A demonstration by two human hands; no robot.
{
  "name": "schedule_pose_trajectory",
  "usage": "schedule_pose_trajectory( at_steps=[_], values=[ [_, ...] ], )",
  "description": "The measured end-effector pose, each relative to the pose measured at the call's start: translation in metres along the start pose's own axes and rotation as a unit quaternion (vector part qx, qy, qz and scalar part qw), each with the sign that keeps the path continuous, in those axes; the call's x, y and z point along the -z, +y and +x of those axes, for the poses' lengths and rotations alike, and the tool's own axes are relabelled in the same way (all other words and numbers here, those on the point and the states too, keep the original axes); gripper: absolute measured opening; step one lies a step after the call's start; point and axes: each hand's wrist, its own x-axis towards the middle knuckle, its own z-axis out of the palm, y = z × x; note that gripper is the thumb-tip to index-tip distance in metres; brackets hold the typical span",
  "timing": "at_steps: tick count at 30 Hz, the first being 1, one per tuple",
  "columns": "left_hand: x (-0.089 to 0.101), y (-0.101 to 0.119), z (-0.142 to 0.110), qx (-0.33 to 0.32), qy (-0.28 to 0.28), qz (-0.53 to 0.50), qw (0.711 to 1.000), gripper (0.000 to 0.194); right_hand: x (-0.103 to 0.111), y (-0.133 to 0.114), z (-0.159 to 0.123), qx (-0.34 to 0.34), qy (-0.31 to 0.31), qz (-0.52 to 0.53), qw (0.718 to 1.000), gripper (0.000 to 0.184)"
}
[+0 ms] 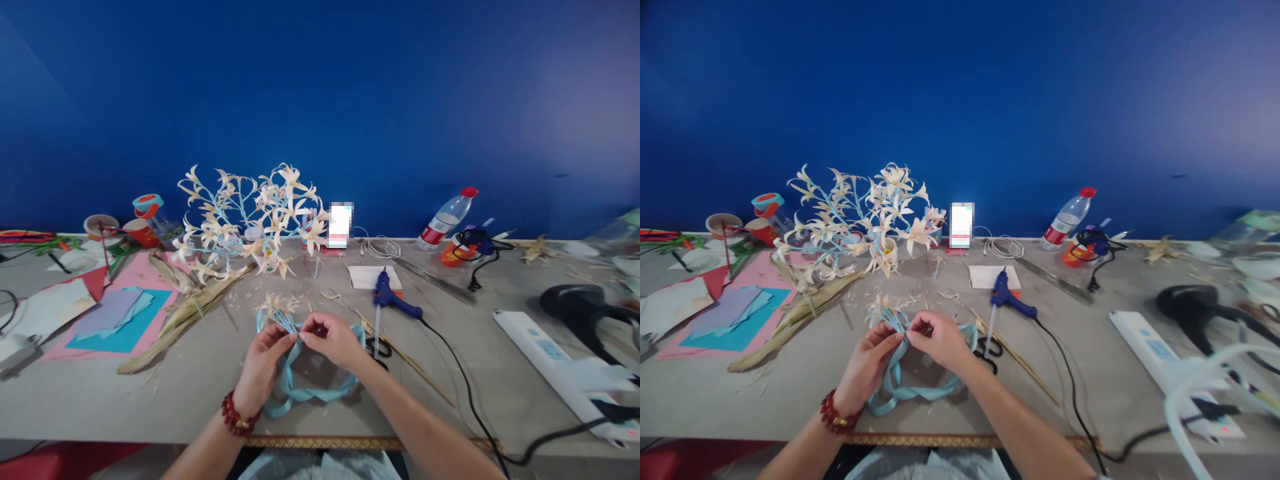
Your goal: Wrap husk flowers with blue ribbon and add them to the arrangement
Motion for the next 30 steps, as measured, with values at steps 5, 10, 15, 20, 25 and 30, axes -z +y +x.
schedule_pose_trajectory(
  at_steps=[5,10,15,20,25,30],
  values=[
    [0.001,-0.001,0.001,0.001,0.004,0.0,1.0,0.018,0.003,0.003,-0.001,0.012,-0.014,-0.036,0.999,0.007],
    [0.001,-0.001,0.001,0.014,0.001,-0.005,1.0,0.018,0.005,0.008,-0.001,0.002,-0.036,-0.009,0.999,0.008],
    [0.004,-0.002,0.002,0.016,-0.013,-0.011,1.0,0.017,0.004,0.007,0.0,-0.01,-0.05,0.011,0.999,0.01],
    [0.003,-0.002,0.001,0.018,-0.012,-0.007,1.0,0.018,0.005,0.007,0.001,-0.006,-0.048,-0.014,0.999,0.009],
    [0.002,-0.001,0.001,0.019,-0.029,0.009,0.999,0.015,0.004,0.009,0.001,-0.018,-0.054,0.006,0.998,0.01],
    [0.001,-0.001,0.0,0.016,-0.048,0.011,0.999,0.012,0.002,0.014,0.002,-0.072,-0.075,0.154,0.983,0.023]
  ],
)
